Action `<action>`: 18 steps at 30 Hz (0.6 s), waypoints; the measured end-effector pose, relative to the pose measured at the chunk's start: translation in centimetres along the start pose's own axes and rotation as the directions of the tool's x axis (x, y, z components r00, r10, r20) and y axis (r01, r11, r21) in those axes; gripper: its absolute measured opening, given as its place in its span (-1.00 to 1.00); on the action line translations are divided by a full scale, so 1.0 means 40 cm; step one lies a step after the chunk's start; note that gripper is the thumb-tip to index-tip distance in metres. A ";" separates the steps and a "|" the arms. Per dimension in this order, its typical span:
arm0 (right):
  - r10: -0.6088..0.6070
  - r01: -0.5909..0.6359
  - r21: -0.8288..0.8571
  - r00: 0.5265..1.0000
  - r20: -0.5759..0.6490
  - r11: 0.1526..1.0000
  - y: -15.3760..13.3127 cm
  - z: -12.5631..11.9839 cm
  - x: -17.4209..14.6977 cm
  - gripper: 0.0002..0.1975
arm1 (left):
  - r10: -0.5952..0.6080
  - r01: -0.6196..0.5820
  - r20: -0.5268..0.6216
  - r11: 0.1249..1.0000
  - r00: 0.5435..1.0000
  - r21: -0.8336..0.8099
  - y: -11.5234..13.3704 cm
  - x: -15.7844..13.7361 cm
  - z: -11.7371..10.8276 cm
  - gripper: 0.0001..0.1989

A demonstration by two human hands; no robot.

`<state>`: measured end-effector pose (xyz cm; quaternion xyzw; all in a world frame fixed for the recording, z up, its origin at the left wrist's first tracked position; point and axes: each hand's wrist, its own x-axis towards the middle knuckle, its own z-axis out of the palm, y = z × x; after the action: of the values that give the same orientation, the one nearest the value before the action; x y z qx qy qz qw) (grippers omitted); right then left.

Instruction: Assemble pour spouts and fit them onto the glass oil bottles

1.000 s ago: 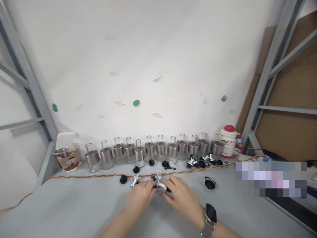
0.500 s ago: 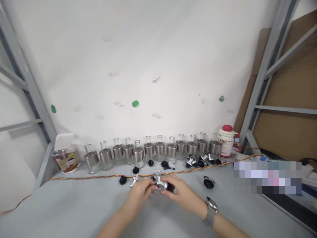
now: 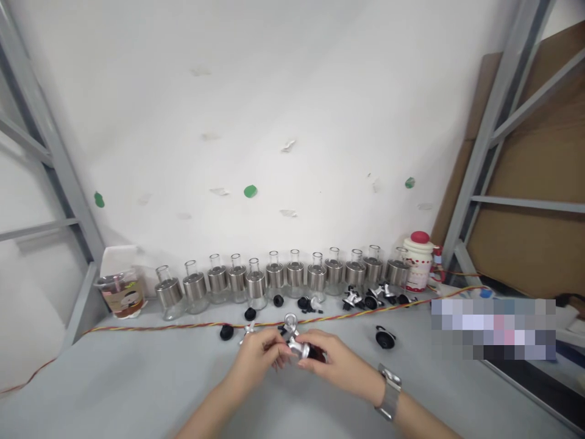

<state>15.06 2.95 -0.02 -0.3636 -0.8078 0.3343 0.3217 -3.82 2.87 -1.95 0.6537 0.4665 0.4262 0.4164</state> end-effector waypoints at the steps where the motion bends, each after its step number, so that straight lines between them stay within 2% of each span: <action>1: 0.004 -0.004 0.009 1.000 0.003 1.000 0.003 0.003 0.001 -0.72 | -0.002 0.002 0.003 1.000 1.000 0.000 -0.003 0.001 0.001 -0.89; 4: 0.025 -0.025 0.094 1.000 0.005 0.995 0.016 0.017 0.007 -0.73 | 0.003 -0.003 -0.012 1.000 1.000 -0.002 -0.006 0.003 0.003 -0.88; 8: 0.104 -0.099 0.269 0.995 -0.005 0.958 0.024 0.040 0.019 -0.71 | -0.006 0.001 -0.091 0.999 0.996 -0.050 0.004 0.004 0.016 -0.80; 10: 0.120 -0.095 0.247 0.989 -0.086 0.964 0.022 0.048 0.019 -0.68 | -0.054 0.043 -0.092 0.992 0.994 -0.122 0.009 0.004 0.025 -0.74; 13: 0.051 -0.025 0.137 0.981 -0.188 0.990 0.019 0.050 0.016 -0.61 | -0.087 0.075 -0.058 0.980 0.995 -0.186 0.009 0.003 0.031 -0.62; 15: 0.018 0.003 0.100 0.978 -0.206 0.995 0.021 0.047 0.015 -0.63 | -0.060 0.049 -0.104 0.993 0.993 -0.106 0.002 0.003 0.025 -0.63; 17: 0.044 -0.015 0.111 0.965 -0.259 0.994 0.031 0.042 0.021 -0.68 | 0.029 -0.007 -0.176 0.992 0.984 0.124 -0.009 0.005 0.014 -0.70; 18: 0.077 -0.039 0.133 0.952 -0.296 0.990 0.038 0.039 0.025 -0.70 | 0.087 -0.037 -0.177 0.963 0.980 0.268 -0.015 0.006 0.008 -0.75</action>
<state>13.91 4.06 -1.82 -0.4130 -0.7158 0.3344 0.4530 -3.61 3.19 -2.57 0.6746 0.5352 0.4328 0.2667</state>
